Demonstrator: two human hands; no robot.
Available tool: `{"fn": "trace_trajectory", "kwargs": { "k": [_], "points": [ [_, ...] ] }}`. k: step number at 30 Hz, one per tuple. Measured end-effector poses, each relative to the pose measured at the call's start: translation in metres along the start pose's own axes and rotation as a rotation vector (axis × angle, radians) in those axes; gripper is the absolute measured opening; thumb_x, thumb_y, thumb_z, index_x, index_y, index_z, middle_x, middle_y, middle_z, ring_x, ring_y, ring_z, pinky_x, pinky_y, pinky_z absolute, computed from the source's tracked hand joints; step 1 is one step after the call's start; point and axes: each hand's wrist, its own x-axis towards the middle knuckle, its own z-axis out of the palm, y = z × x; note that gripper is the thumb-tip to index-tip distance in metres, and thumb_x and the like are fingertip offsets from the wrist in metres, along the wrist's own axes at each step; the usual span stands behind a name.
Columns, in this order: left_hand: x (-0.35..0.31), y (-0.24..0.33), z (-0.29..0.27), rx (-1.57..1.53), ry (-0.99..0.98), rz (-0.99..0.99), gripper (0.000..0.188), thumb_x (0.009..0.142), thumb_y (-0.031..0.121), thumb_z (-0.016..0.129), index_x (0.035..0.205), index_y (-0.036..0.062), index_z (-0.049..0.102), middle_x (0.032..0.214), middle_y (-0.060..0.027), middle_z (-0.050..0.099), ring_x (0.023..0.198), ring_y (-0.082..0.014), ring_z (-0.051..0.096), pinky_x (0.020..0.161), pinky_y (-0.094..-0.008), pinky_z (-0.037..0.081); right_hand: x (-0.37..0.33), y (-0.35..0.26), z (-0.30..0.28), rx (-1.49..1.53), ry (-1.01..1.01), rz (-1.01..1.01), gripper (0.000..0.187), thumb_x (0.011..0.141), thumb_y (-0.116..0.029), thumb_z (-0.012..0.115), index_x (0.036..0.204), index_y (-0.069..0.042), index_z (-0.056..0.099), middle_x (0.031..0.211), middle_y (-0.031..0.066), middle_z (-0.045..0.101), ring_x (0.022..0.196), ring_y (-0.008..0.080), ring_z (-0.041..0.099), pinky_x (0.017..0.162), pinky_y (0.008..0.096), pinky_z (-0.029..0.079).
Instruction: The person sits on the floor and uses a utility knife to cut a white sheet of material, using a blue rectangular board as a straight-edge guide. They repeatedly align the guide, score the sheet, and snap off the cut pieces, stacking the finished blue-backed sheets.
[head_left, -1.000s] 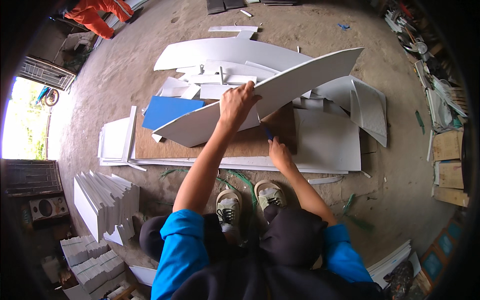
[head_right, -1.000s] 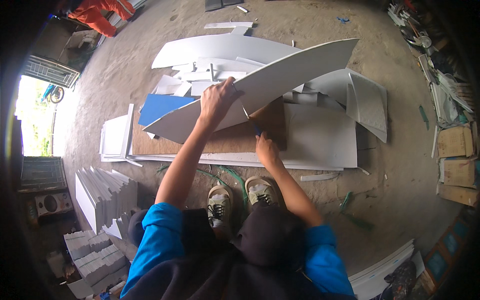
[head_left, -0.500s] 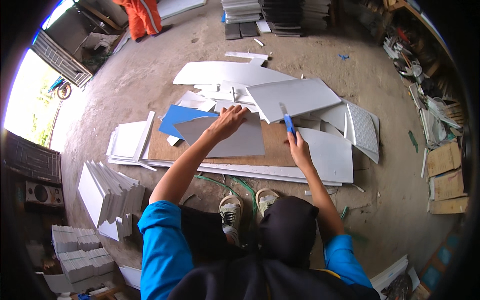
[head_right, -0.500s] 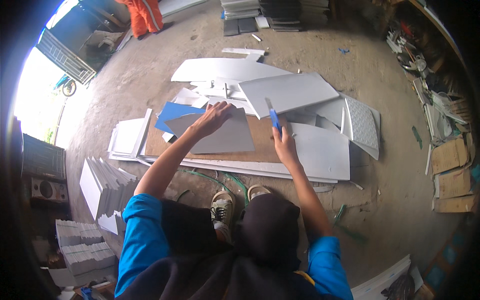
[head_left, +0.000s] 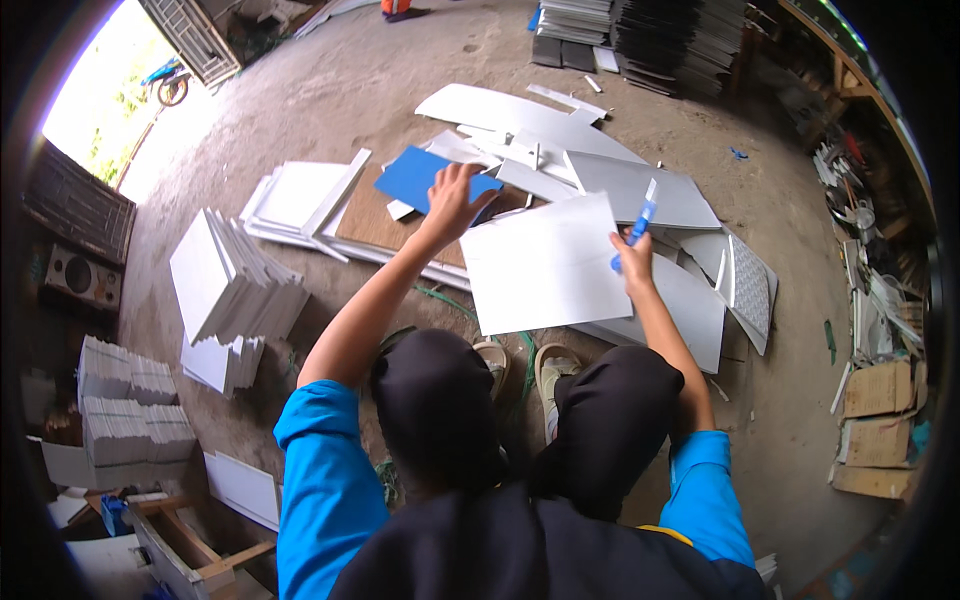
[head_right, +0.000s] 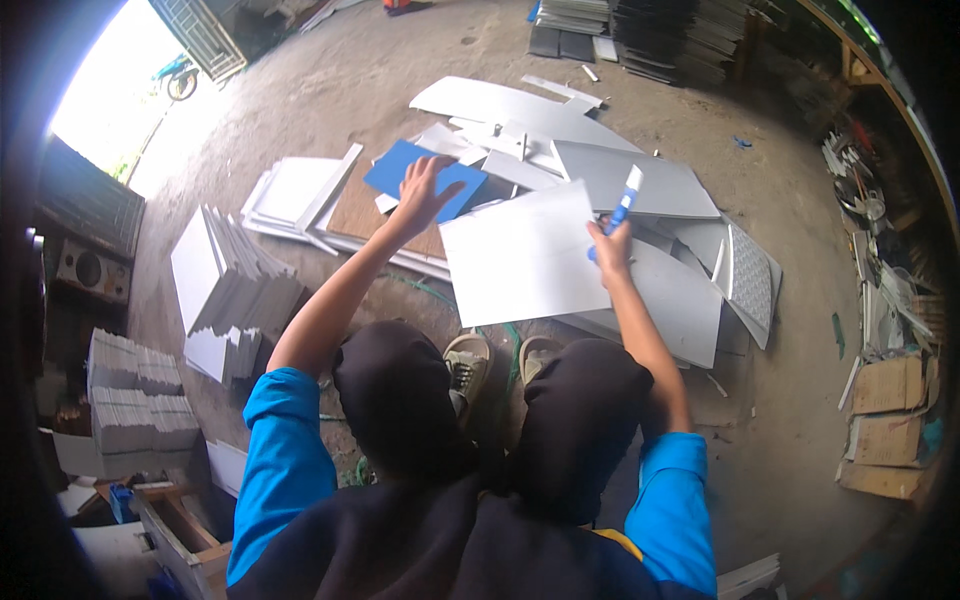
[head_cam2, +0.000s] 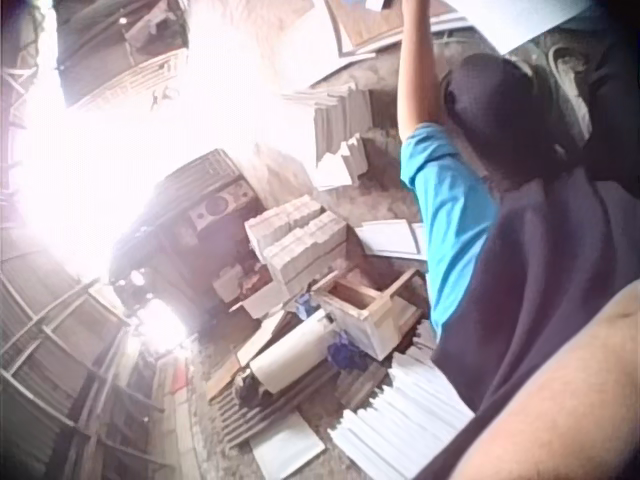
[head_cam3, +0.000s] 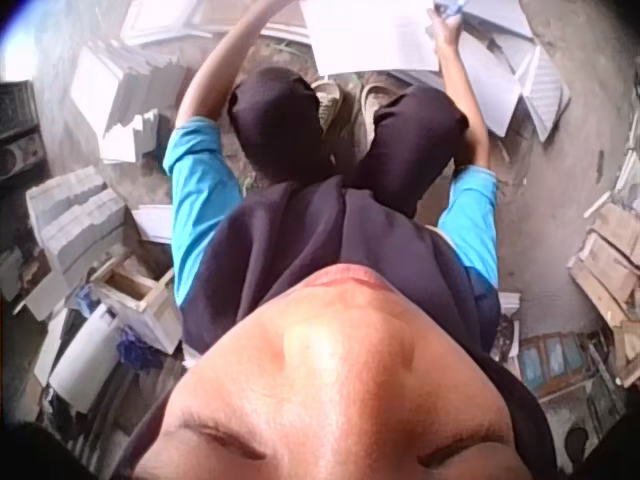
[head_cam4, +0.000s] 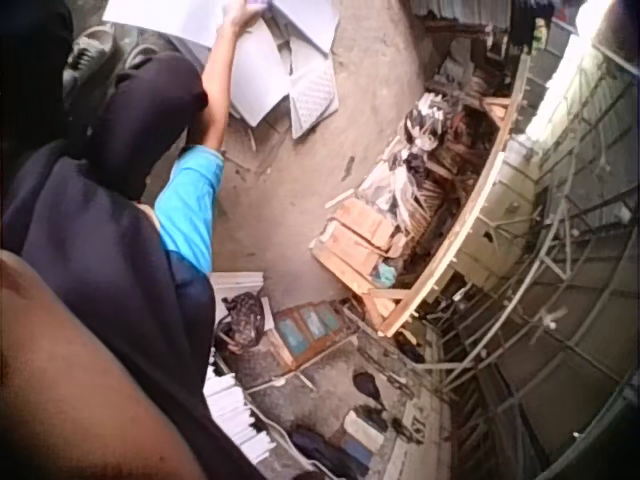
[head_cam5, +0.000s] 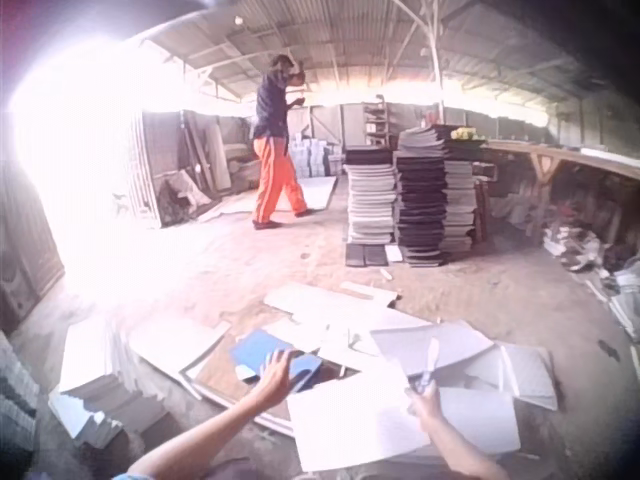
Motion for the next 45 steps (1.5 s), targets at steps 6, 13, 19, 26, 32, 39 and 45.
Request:
{"fn": "trace_trajectory", "kwargs": {
  "k": [6,13,19,26,32,39,45],
  "points": [
    [-0.108,-0.116,0.069,-0.179,-0.172,-0.317,0.055,0.079,0.032,0.063,0.116,-0.0035,0.043,0.111,-0.0244,0.045,0.103,-0.0361,0.045,0.089,-0.0417,0.038,-0.001,0.077,0.005,0.227,0.011,0.509,0.033,0.073,-0.004,0.069,0.089,-0.007,0.041,0.083,0.0028,0.043,0.068,0.0128,0.044,0.053,0.0282,0.038],
    [-0.114,-0.118,0.122,-0.238,-0.138,-0.336,0.054,0.075,0.028,0.067,0.116,-0.0014,0.047,0.106,-0.0216,0.047,0.091,-0.0298,0.054,0.081,-0.0371,0.044,0.017,0.103,0.043,0.249,0.039,0.489,0.034,0.074,-0.006,0.068,0.095,-0.007,0.041,0.088,0.0026,0.044,0.076,0.0137,0.046,0.062,0.029,0.04],
    [-0.08,-0.118,0.128,-0.542,-0.016,-0.587,0.045,0.082,0.019,0.061,0.118,-0.0018,0.044,0.112,-0.0175,0.048,0.094,-0.0247,0.056,0.078,-0.032,0.048,0.035,0.115,0.059,-0.75,0.175,-0.202,0.028,0.079,-0.021,0.058,0.093,0.0,0.047,0.096,0.0185,0.047,0.092,0.0334,0.045,0.075,0.0459,0.039],
    [-0.046,-0.12,0.129,-1.024,0.159,-1.068,0.066,0.085,0.018,0.057,0.131,0.0017,0.013,0.117,-0.0198,0.045,0.098,-0.0221,0.053,0.083,-0.0317,0.047,0.014,0.115,0.075,-0.743,-0.114,-0.237,0.03,0.082,-0.01,0.05,0.108,0.002,0.041,0.102,0.0195,0.041,0.095,0.0365,0.043,0.081,0.0446,0.036],
    [-0.033,-0.14,0.136,-1.106,0.301,-1.085,0.051,0.083,0.01,0.058,0.123,0.0005,0.029,0.098,-0.0102,0.052,0.079,-0.0129,0.052,0.061,-0.0251,0.047,0.01,0.115,0.063,-0.695,-0.057,-0.247,0.036,0.082,-0.012,0.053,0.113,0.001,0.04,0.105,0.0196,0.041,0.1,0.0364,0.043,0.083,0.043,0.037],
    [-0.06,-0.108,0.099,-1.332,0.226,-0.84,0.038,0.086,0.004,0.05,0.121,0.0021,0.036,0.106,-0.0086,0.051,0.094,-0.0142,0.051,0.083,-0.0315,0.044,0.007,0.107,0.023,-0.834,0.212,-0.332,0.044,0.078,-0.008,0.059,0.117,-0.004,0.04,0.109,0.0185,0.037,0.101,0.0333,0.039,0.087,0.043,0.034],
    [-0.069,-0.114,0.049,-1.213,0.171,-0.371,0.04,0.085,0.013,0.044,0.124,0.0001,0.045,0.123,-0.0072,0.048,0.102,-0.0106,0.048,0.089,-0.0241,0.036,0.017,0.068,0.013,-0.479,0.23,-0.403,0.036,0.082,-0.005,0.054,0.116,-0.005,0.039,0.106,0.0179,0.037,0.094,0.0274,0.043,0.082,0.0367,0.039]
  ]
}}
